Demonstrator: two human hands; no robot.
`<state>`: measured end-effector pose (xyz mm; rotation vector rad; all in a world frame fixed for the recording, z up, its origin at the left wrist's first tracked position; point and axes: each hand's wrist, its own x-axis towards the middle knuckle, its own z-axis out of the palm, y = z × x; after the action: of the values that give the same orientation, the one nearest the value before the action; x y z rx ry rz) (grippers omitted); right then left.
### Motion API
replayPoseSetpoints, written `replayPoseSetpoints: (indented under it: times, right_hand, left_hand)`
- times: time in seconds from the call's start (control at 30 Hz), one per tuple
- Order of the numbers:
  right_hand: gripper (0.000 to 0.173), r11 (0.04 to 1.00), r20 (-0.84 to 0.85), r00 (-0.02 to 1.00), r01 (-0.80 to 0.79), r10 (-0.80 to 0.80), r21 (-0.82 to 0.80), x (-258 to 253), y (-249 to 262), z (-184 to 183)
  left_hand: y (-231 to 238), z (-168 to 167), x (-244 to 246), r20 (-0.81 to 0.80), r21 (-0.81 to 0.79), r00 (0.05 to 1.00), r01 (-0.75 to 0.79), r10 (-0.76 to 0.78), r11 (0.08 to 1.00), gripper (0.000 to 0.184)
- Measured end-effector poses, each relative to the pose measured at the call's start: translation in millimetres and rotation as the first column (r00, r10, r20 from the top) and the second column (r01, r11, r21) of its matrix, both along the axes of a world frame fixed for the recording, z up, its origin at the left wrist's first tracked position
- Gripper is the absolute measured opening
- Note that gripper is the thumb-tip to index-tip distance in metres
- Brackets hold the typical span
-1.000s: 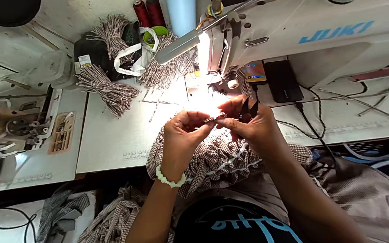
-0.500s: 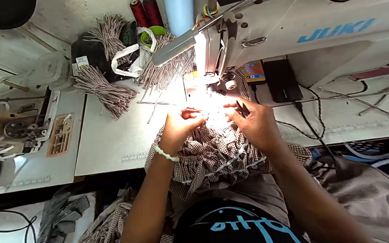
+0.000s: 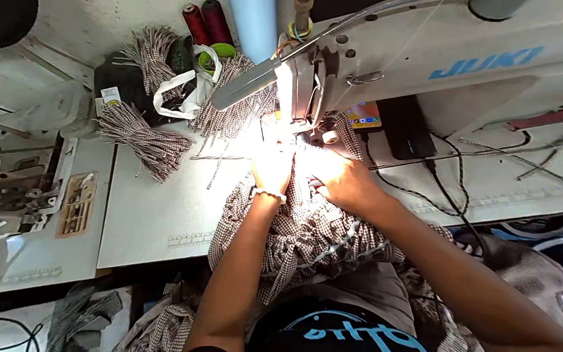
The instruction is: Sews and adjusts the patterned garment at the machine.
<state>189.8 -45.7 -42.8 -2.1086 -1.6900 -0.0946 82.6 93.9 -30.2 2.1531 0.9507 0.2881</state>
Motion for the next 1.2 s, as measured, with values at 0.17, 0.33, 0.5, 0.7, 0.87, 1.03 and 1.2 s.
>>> replayPoseSetpoints:
  times: [0.17,0.33,0.5,0.7,0.87,1.03,1.2]
  right_hand:
    - [0.018,1.000,-0.071,0.997,-0.011,0.009,-0.028,5,6,7]
    - [0.018,0.984,-0.022,0.997,-0.074,0.078,0.161,10,22,-4]
    - [0.021,0.990,0.028,0.998,-0.053,0.049,0.128,11,21,-13]
    - [0.017,0.985,0.102,0.994,-0.046,0.029,0.166,10,18,-15]
    - [0.030,0.997,-0.038,0.999,0.018,-0.015,0.082,15,22,-15]
    - [0.033,0.996,-0.126,0.991,0.057,-0.048,0.065,22,24,-16]
    - [0.037,0.988,-0.148,0.986,0.094,-0.076,0.122,21,25,-17]
  left_hand:
    - [1,6,1,-0.025,0.015,1.000,-0.004,0.004,1.000,0.027]
    - [15,2,12,0.026,0.086,0.997,0.068,-0.070,0.994,0.029]
    - [14,-5,12,0.105,0.053,0.992,0.066,-0.071,0.996,0.026]
    - [20,0,14,0.072,0.108,0.991,0.108,-0.116,0.988,0.019]
    - [26,3,24,0.088,0.099,0.995,0.036,-0.045,0.994,0.023]
    - [44,3,35,0.084,-0.006,0.996,-0.001,0.002,1.000,0.029]
    - [48,7,38,0.069,-0.051,0.997,-0.021,0.024,0.998,0.028]
